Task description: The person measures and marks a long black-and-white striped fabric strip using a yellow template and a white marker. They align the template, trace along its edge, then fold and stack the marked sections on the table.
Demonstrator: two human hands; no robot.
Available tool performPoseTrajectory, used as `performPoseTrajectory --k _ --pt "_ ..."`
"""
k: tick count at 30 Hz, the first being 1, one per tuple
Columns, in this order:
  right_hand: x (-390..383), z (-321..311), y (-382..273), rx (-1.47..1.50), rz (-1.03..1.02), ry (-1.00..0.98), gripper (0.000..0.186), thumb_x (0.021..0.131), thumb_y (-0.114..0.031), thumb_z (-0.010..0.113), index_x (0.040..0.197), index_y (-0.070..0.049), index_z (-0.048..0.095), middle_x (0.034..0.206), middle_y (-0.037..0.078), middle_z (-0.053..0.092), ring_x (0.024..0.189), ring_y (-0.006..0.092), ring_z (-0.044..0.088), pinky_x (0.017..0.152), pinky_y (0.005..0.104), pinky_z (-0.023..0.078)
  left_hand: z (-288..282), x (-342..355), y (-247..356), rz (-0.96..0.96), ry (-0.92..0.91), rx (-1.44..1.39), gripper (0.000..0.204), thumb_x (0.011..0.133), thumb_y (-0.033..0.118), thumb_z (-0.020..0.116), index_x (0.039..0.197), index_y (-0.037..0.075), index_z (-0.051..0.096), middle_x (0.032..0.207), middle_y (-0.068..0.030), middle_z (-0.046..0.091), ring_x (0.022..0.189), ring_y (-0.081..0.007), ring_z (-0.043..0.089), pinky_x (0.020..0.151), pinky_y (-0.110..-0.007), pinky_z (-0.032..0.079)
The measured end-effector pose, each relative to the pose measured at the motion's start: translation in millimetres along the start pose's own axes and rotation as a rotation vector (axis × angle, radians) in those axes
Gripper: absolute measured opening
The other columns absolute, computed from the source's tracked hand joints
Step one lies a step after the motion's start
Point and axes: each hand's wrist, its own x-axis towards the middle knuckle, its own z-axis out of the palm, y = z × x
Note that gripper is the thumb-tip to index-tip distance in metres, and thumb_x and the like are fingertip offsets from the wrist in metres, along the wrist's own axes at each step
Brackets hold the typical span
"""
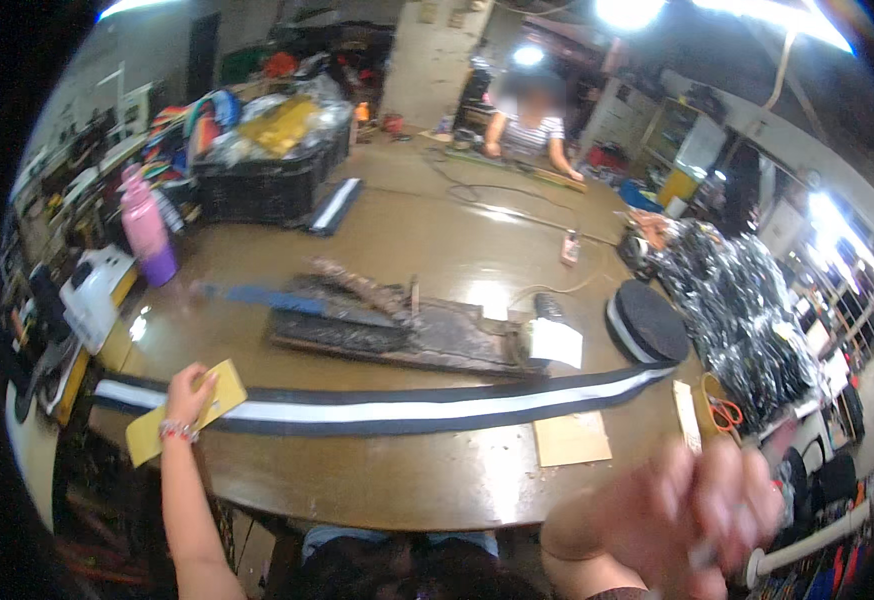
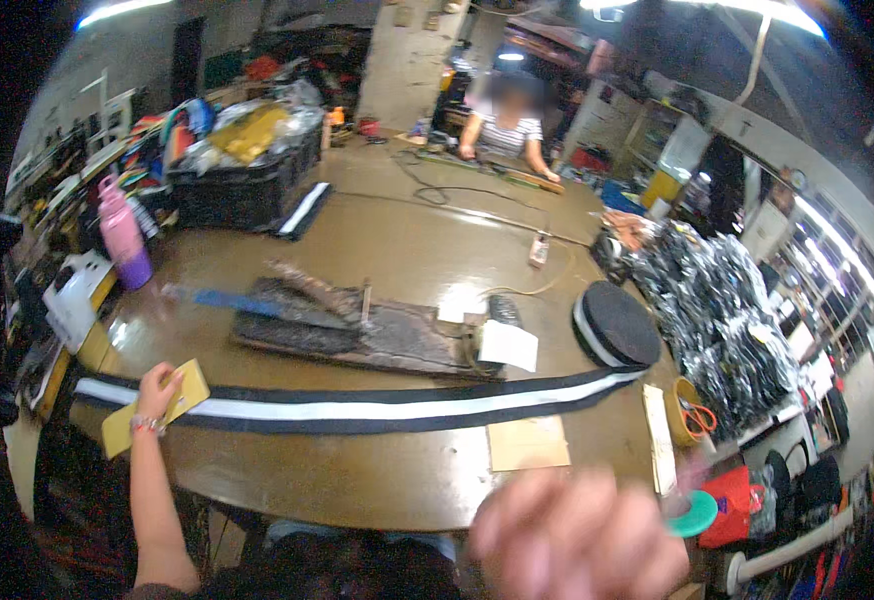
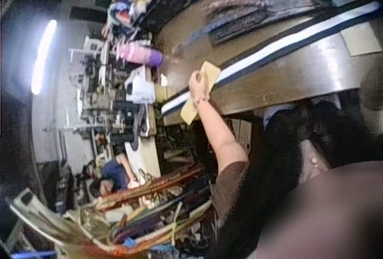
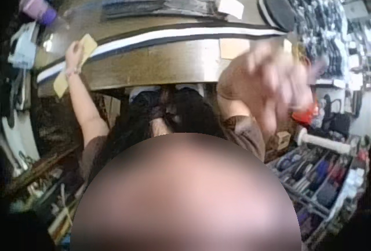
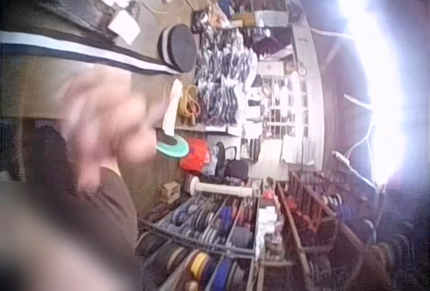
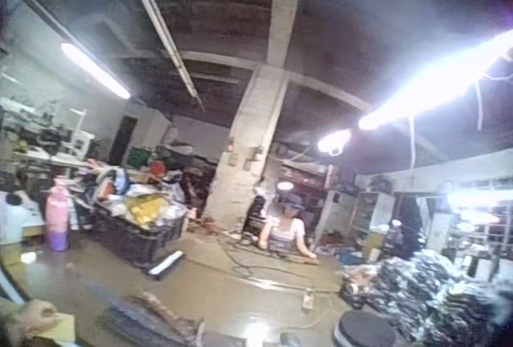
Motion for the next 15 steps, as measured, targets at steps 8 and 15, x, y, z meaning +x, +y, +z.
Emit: performPoseTrajectory --k 8,15 --pt "31.8 78.7 -55.6 0.519 0.121 0.231 0.022 0.080 0.013 0.056 0.071 -0.006 0.051 0.069 0.005 0.056 0.067 0.0144 0.060 0.063 0.0220 0.052 -1.3 0.3 2.9 -0.020 -0.036 -0.080 0.026 0.087 0.021 0.064 0.078 -0.001 0.053 0.068 -0.0043 0.051 0.067 -0.0110 0.046 0.063 -0.029 0.040" --pt "29.6 59.4 -37.3 0.605 0.155 0.066 0.033 0.087 0.009 0.043 0.060 -0.009 0.046 0.069 0.002 0.050 0.057 0.0097 0.046 0.050 0.0163 0.038 -1.1 0.0 4.2 -0.037 -0.056 -0.103 0.024 0.088 0.020 0.063 0.080 -0.001 0.052 0.068 -0.0028 0.050 0.067 -0.0098 0.046 0.062 -0.028 0.039"
